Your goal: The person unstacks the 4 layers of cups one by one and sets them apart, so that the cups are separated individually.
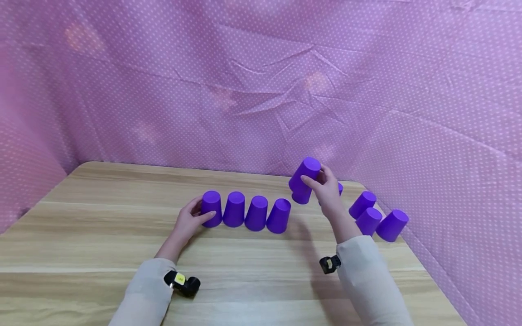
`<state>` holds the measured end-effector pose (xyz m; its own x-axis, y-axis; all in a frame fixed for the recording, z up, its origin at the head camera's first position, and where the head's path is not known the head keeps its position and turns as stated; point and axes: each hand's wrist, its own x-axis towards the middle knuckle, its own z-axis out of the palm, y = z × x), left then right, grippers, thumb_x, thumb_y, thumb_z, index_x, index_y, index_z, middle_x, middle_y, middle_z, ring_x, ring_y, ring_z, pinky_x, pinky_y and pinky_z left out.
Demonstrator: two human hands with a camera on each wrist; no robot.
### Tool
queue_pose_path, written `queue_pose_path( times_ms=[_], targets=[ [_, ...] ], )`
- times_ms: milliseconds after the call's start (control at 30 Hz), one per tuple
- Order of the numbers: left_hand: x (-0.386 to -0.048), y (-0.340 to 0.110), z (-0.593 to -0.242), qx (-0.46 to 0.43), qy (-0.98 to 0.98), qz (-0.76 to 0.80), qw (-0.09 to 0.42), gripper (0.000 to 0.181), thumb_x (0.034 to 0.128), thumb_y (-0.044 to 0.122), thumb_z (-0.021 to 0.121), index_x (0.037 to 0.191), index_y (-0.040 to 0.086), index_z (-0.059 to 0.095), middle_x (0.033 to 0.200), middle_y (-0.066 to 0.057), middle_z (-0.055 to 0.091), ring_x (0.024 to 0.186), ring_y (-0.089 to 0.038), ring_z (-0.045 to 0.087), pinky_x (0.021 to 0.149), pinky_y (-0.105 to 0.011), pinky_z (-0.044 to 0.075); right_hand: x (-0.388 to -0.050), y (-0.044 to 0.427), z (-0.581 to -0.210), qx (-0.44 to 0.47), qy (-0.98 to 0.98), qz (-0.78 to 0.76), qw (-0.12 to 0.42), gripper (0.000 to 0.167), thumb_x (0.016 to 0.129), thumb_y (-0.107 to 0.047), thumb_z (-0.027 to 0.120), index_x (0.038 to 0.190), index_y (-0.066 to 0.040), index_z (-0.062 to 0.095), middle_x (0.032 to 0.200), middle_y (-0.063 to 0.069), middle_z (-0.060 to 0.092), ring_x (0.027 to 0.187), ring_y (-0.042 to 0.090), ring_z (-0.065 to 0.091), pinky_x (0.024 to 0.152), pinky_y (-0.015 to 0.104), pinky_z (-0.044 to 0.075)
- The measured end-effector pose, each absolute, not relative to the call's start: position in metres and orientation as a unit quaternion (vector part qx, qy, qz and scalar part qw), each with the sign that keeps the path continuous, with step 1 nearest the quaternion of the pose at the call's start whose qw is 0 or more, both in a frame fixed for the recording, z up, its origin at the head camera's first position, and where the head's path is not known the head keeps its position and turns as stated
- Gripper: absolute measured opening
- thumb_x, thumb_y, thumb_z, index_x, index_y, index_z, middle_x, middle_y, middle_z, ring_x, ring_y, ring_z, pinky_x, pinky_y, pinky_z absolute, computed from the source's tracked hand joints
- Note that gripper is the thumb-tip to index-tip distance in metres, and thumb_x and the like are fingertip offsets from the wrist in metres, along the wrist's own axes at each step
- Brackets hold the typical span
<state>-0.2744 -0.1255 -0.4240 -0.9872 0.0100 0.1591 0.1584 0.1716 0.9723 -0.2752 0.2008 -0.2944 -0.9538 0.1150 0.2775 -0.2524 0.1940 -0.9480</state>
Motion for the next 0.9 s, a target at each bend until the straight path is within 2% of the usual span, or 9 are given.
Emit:
queue_pose_path(
  times_ms=[167,567,900],
  targets=[
    [-0.275,-0.126,-0.424,-0.052,-0.769,-0.634,0.058,0.062,0.0761,0.016,0.066,0.129,0.003,0.036,0.124,-0.021,0.040,0.114,-0.031,0.036,0.096,-0.039,0.030,-0.273,0.220,-0.300,0.031,-0.771,0.623,0.129,0.056,0.077,-0.012,0.064,0.125,-0.002,0.036,0.116,0.017,0.048,0.105,0.025,0.045,0.092,0.034,0.035],
    [-0.277,-0.126,-0.423,-0.049,-0.767,-0.637,0.055,0.062,0.0760,0.016,0.066,0.129,0.003,0.036,0.124,-0.021,0.040,0.114,-0.030,0.036,0.096,-0.038,0.030,-0.269,0.245,-0.317,-0.034,-0.776,0.612,0.146,0.052,0.078,-0.010,0.063,0.121,-0.001,0.037,0.113,0.017,0.048,0.098,0.018,0.047,0.091,0.032,0.036],
    [-0.277,-0.128,-0.422,-0.049,-0.766,-0.639,0.053,0.062,0.0761,0.015,0.066,0.129,0.002,0.036,0.124,-0.022,0.040,0.114,-0.031,0.036,0.096,-0.038,0.030,-0.274,0.260,-0.338,-0.090,-0.777,0.604,0.154,0.051,0.078,-0.009,0.063,0.120,0.002,0.036,0.115,0.022,0.047,0.104,0.025,0.045,0.094,0.033,0.032]
  ],
)
